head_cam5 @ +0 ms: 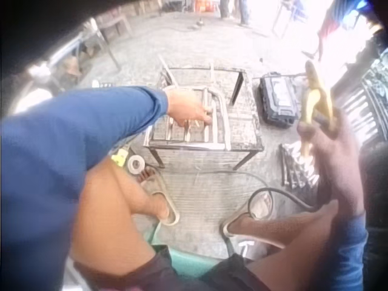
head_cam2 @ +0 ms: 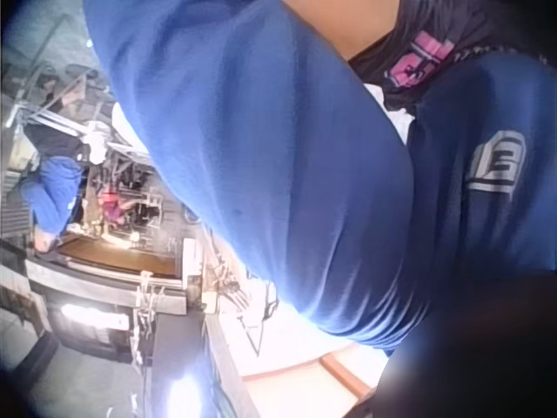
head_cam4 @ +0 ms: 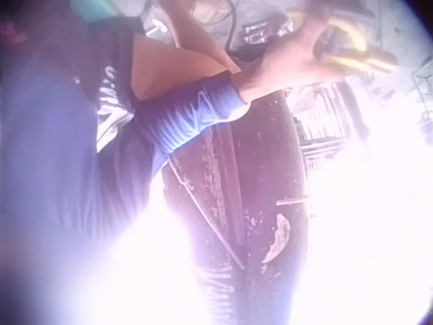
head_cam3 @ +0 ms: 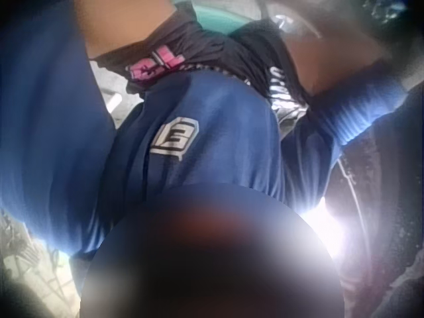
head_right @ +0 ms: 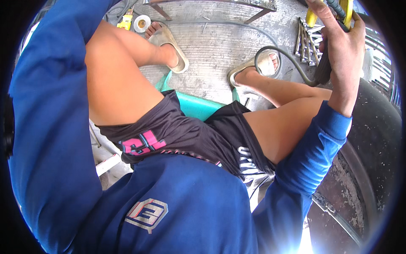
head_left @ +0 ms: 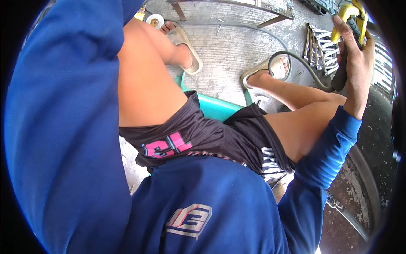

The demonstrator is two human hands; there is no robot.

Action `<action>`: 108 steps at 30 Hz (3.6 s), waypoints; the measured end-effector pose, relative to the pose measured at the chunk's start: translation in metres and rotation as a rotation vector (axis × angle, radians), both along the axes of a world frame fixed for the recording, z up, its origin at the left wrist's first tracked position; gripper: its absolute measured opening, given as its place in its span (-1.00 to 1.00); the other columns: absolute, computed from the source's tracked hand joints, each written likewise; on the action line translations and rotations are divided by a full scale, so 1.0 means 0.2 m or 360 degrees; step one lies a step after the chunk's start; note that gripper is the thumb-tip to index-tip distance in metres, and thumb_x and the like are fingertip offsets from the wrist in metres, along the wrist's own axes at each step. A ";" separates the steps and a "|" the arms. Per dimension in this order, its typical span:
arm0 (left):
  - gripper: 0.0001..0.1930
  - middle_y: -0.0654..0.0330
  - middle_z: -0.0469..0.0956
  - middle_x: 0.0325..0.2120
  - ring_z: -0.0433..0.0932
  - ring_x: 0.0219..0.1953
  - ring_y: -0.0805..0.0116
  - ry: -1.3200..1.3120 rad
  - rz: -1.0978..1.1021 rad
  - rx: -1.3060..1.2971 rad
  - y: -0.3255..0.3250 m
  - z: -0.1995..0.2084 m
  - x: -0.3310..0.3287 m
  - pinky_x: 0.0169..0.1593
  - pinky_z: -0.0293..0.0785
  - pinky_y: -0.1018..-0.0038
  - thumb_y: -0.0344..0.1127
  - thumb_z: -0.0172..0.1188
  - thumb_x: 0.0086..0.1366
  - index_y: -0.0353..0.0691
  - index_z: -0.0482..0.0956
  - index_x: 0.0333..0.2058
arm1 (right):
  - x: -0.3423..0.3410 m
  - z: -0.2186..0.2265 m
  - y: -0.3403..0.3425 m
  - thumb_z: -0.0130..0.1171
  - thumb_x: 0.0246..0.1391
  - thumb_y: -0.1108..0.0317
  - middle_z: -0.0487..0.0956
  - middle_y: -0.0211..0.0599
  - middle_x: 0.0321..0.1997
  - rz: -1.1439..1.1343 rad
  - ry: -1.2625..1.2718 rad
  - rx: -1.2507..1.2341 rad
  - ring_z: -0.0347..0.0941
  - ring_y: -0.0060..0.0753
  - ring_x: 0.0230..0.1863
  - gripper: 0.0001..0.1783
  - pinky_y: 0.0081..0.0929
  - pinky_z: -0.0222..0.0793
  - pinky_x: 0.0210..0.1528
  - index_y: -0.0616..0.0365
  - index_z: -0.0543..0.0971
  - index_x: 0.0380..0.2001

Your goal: The person welds a small metal frame using a handheld welding tool. They hold the frame with a clamp, strike an arc, and weld along the joints while seated on a low stool. The person repositions the frame and continues welding different sections.

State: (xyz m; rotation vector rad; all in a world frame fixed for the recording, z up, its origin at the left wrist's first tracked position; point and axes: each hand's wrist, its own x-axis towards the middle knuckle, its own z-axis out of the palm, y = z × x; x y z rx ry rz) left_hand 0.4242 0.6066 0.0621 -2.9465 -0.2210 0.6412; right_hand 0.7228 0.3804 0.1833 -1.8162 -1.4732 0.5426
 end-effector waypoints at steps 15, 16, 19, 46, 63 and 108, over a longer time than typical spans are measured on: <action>-0.32 0.08 0.54 0.28 0.74 -0.10 -0.06 -0.0316 -0.0141 0.0118 0.07 -0.09 -0.11 -0.15 0.66 0.06 -0.41 0.35 0.15 0.25 0.49 0.26 | -0.01 0.00 -0.01 0.58 0.08 -0.12 0.49 -0.54 -0.51 0.0012 -0.0022 -0.0022 0.32 -0.76 -0.62 -0.27 -0.71 0.23 -0.57 0.26 0.54 0.02; -0.36 0.09 0.55 0.28 0.74 -0.12 -0.05 -0.0308 -0.0134 0.0138 0.09 -0.11 -0.12 -0.16 0.66 0.07 -0.40 0.31 0.19 0.26 0.49 0.26 | -0.02 0.00 -0.01 0.59 0.07 -0.12 0.49 -0.53 -0.49 0.0003 -0.0033 -0.0019 0.32 -0.76 -0.61 -0.24 -0.71 0.23 -0.56 0.28 0.52 0.05; -0.48 0.14 0.57 0.26 0.76 -0.16 0.01 -0.0380 -0.0105 0.0220 0.14 -0.21 -0.11 -0.20 0.68 0.10 -0.36 0.17 0.32 0.28 0.52 0.24 | -0.02 -0.01 -0.01 0.61 0.04 -0.14 0.51 -0.52 -0.46 -0.0030 -0.0080 -0.0026 0.33 -0.76 -0.60 -0.13 -0.70 0.24 -0.56 0.32 0.48 0.14; -0.70 0.03 0.71 0.04 0.79 -0.23 0.17 -0.0445 0.0687 0.0506 0.00 0.01 0.02 -0.16 0.72 0.25 -0.34 0.11 0.50 -0.10 0.65 0.13 | -0.03 0.05 0.00 0.65 -0.12 -0.26 0.63 0.26 0.09 -0.0211 -0.0204 -0.0091 0.64 0.10 0.09 0.22 -0.17 0.51 0.21 0.35 0.31 0.37; -0.60 -0.06 0.71 -0.24 0.69 -0.20 0.22 -0.1812 0.1932 -0.1289 -0.79 0.52 0.03 -0.06 0.64 0.30 -0.17 0.14 0.57 -0.48 0.61 0.05 | 0.00 -0.01 -0.03 0.67 -0.20 -0.37 0.64 0.02 -0.03 -0.0036 -0.0673 0.0013 0.66 -0.21 -0.10 0.30 -0.30 0.60 0.00 0.44 0.37 0.33; -0.41 0.16 0.62 0.02 0.61 -0.34 0.49 -0.2040 0.2495 -0.2208 -0.75 0.31 0.23 -0.28 0.46 0.54 -0.32 -0.12 0.67 -0.21 0.01 0.57 | 0.01 -0.27 0.07 0.62 -0.02 -0.08 0.63 0.25 0.08 -0.0359 -0.0040 -0.0170 0.70 0.05 -0.01 0.19 -0.13 0.64 0.04 0.30 0.16 0.44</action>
